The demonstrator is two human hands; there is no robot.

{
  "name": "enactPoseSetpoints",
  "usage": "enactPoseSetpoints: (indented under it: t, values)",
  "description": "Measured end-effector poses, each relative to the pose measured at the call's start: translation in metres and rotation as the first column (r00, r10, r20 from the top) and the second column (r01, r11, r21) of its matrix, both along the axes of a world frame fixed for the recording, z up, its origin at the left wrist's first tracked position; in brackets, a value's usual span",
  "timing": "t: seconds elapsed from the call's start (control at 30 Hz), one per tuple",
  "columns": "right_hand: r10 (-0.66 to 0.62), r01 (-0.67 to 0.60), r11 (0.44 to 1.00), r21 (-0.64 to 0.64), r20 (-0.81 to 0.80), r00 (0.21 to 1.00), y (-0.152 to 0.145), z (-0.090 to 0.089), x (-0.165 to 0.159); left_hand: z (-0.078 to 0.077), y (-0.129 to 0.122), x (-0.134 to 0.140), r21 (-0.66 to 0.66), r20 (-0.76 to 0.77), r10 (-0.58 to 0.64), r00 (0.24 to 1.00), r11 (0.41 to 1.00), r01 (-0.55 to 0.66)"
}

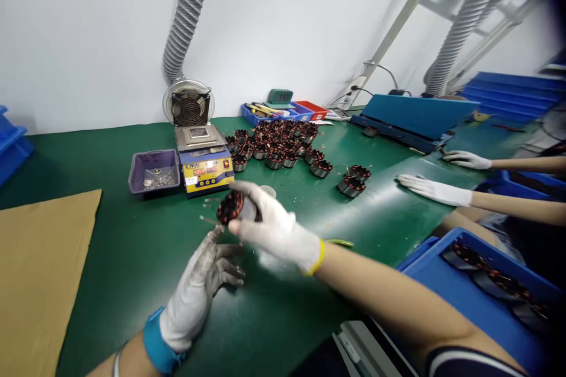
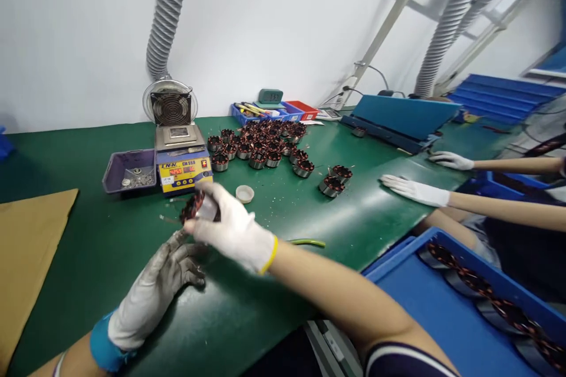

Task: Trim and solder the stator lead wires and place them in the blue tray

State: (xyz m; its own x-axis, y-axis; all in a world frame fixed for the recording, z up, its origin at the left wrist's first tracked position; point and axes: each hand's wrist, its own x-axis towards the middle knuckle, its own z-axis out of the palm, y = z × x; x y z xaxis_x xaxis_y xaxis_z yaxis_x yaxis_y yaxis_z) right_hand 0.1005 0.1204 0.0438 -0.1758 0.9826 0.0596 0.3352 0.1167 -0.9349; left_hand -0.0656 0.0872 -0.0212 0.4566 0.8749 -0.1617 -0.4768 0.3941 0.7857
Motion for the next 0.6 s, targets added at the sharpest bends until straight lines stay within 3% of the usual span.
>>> enactPoseSetpoints:
  t: [0.1, 0.23, 0.33, 0.43, 0.5, 0.6]
  values:
    - [-0.01, 0.003, 0.998, 0.059, 0.12, 0.993, -0.039, -0.028, -0.008, 0.003, -0.011, 0.005, -0.085, 0.034, 0.051, 0.998, 0.995, -0.048]
    - [-0.034, -0.007, 0.991, 0.137, 0.297, 0.954, -0.054, -0.04, -0.008, 0.004, -0.019, 0.011, -0.124, -0.058, 0.047, 0.997, 0.991, -0.054]
    - [-0.088, 0.02, 0.983, 0.182, 0.375, 0.923, -0.06, -0.039, 0.001, 0.004, -0.019, 0.014, -0.098, -0.099, 0.026, 0.995, 0.995, -0.036]
    - [-0.233, 0.053, 0.912, 0.407, 0.409, 0.882, -0.073, -0.032, 0.013, 0.002, -0.018, 0.014, -0.074, -0.167, 0.059, 0.984, 0.995, -0.072]
    - [-0.286, -0.028, 0.834, 0.551, 0.476, 0.832, -0.08, -0.024, 0.016, 0.001, -0.017, 0.015, -0.072, -0.217, 0.086, 0.972, 0.992, -0.103]
    - [-0.262, -0.26, 0.802, 0.538, 0.708, 0.655, -0.08, -0.015, 0.008, -0.003, -0.016, 0.014, -0.055, -0.258, 0.119, 0.959, 0.989, -0.138]
